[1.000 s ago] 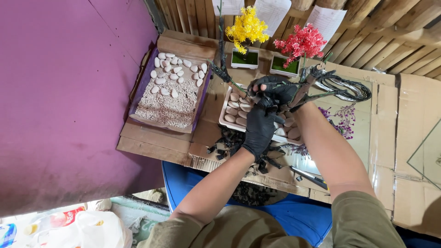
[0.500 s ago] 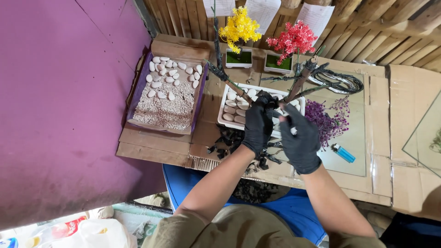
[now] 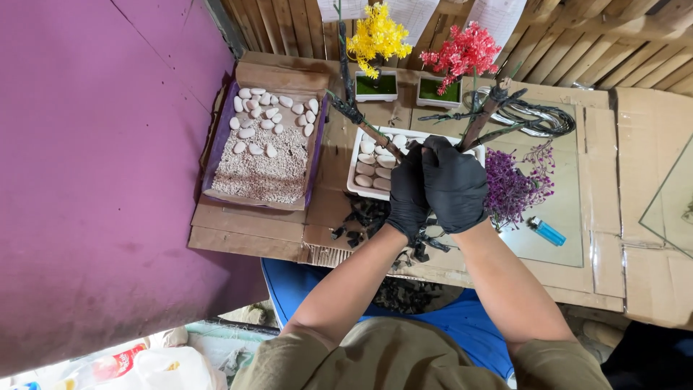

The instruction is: The person wraps a black material around the stems of artificial plants using their hands. They cut the material with a utility knife and continue wrapping the stems.

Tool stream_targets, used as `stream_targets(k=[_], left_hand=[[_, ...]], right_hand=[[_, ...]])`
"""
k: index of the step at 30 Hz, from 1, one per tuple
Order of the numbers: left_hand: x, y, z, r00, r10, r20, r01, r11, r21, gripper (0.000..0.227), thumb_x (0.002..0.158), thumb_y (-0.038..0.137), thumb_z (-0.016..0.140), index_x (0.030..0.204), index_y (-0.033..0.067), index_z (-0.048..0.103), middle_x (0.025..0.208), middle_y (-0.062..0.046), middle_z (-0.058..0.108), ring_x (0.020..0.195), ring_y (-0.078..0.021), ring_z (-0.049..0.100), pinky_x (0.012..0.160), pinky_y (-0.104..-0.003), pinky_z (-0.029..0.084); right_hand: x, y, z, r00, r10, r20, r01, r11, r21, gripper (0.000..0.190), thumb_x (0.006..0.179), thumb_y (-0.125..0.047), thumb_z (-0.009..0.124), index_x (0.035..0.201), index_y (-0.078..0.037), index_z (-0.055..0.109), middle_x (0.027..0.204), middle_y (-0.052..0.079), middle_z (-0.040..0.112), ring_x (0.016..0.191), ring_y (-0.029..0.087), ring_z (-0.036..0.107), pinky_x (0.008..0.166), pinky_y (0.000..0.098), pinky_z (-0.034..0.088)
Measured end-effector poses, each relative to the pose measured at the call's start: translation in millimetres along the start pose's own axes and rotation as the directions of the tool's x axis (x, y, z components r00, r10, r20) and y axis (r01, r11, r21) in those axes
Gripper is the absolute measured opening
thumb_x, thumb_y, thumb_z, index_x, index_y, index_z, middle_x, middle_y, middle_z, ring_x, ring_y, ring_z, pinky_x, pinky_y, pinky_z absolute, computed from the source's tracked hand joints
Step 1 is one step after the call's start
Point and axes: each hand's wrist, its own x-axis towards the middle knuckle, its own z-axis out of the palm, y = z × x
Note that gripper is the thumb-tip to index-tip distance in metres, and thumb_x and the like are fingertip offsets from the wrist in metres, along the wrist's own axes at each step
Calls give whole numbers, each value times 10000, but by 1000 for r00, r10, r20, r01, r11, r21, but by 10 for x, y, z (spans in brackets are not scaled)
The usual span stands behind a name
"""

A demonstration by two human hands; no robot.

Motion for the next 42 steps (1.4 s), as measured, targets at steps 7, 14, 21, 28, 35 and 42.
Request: stream_targets(k=[7,14,21,28,35,42], left_hand=[[-136,-838,431,991,132,14,-130,946,298,414,1025,359,617,1327,78,651,1147,-191,757,1103,-376,698,1000,-413,554],[60,-34,-6,996,93,19,-95,983,158,192,958,279,646,1089,145,691,931,-106,749,934,-343,714,877,-368,567],[144,348,-191,999,-21,37,24,996,-82,198,898,132,611,928,267,753,716,46,755,756,-226,746,780,-304,611],[97,256,-182,995,-71,66,81,985,-153,239,1026,90,539,1188,158,701,841,-194,757,834,-442,725,755,-473,605],[111,187,-175,979,-138,149,175,948,-268,189,1079,225,562,1203,176,696,759,-124,762,697,-298,748,660,-384,623],[135,-47,-122,952,-217,216,271,925,-265,200,1033,311,649,1200,236,728,764,-113,782,646,-290,757,622,-394,637]], right_hand=[[8,-37,-251,987,51,150,-101,931,352,159,1028,-347,698,1105,-225,764,895,130,763,933,405,715,762,492,594],[-130,69,-445,969,-147,199,42,891,453,119,1034,-199,684,1119,-128,729,978,211,753,982,462,693,794,523,589],[-278,562,-296,944,-303,134,178,805,565,169,1014,-46,649,1173,-19,700,953,259,742,944,446,713,779,475,596],[-394,746,-339,947,-273,172,116,785,608,178,1027,-49,627,1185,-32,707,931,177,744,852,366,732,782,426,575],[-402,792,-461,943,-267,198,81,763,641,165,998,-22,661,1153,-33,717,897,174,739,791,351,725,784,423,574],[-557,862,-487,969,-183,168,38,778,627,180,1017,-119,723,1160,-10,727,869,151,740,806,287,718,809,383,569]])
